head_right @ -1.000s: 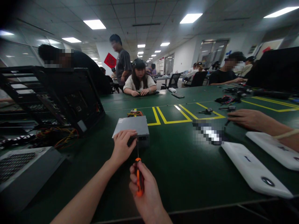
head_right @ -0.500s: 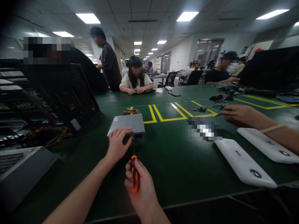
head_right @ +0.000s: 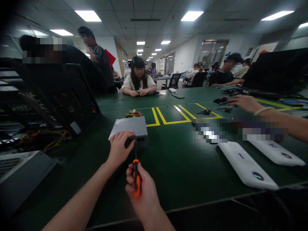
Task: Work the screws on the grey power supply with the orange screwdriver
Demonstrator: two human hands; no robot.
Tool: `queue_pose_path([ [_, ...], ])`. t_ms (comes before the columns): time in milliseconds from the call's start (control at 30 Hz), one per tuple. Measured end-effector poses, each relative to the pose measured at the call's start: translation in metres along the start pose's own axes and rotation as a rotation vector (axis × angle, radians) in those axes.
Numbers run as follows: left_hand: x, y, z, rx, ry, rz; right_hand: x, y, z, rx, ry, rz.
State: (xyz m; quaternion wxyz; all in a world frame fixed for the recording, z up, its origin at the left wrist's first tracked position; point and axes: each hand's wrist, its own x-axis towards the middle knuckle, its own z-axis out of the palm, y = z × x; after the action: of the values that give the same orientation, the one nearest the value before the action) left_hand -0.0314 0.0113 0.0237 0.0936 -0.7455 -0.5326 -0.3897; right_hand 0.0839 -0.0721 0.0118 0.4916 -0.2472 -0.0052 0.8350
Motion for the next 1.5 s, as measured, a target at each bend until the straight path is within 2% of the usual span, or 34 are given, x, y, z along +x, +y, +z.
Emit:
queue_pose_path([
  [300, 0.0, 0.002, 0.0, 0.01, 0.005, -0.001, -0.001, -0.001, -0.001, 0.016, 0.004, -0.032],
  [533, 0.0, 0.002, -0.001, -0.002, 0.006, -0.001, -0.002, -0.003, 0.002, 0.009, -0.016, 0.031],
  [767, 0.0, 0.002, -0.001, -0.002, 0.013, 0.002, -0.001, -0.003, 0.0, 0.06, -0.003, -0.005],
  [900, 0.0, 0.002, -0.001, -0.004, 0.009, 0.007, -0.004, -0.006, 0.004, -0.014, 0.039, 0.075],
  [1000, 0.0, 0.002, -0.001, -0.003, 0.01, 0.01, -0.007, -0.009, 0.01, -0.074, 0.077, 0.064],
  [1133, 0.001, 0.001, -0.001, 0.004, 0.003, 0.008, -0.009, -0.011, 0.015, -0.007, 0.099, -0.005],
  [1300, 0.0, 0.002, -0.001, 0.004, -0.004, -0.002, -0.011, -0.011, 0.014, 0.092, 0.063, 0.05],
  [1400, 0.0, 0.001, -0.001, 0.001, -0.003, 0.0, -0.011, -0.009, 0.015, 0.083, 0.048, 0.091],
  [1500, 0.0, 0.001, -0.001, 0.0, -0.004, 0.004, -0.01, -0.007, 0.016, 0.051, 0.06, 0.065],
])
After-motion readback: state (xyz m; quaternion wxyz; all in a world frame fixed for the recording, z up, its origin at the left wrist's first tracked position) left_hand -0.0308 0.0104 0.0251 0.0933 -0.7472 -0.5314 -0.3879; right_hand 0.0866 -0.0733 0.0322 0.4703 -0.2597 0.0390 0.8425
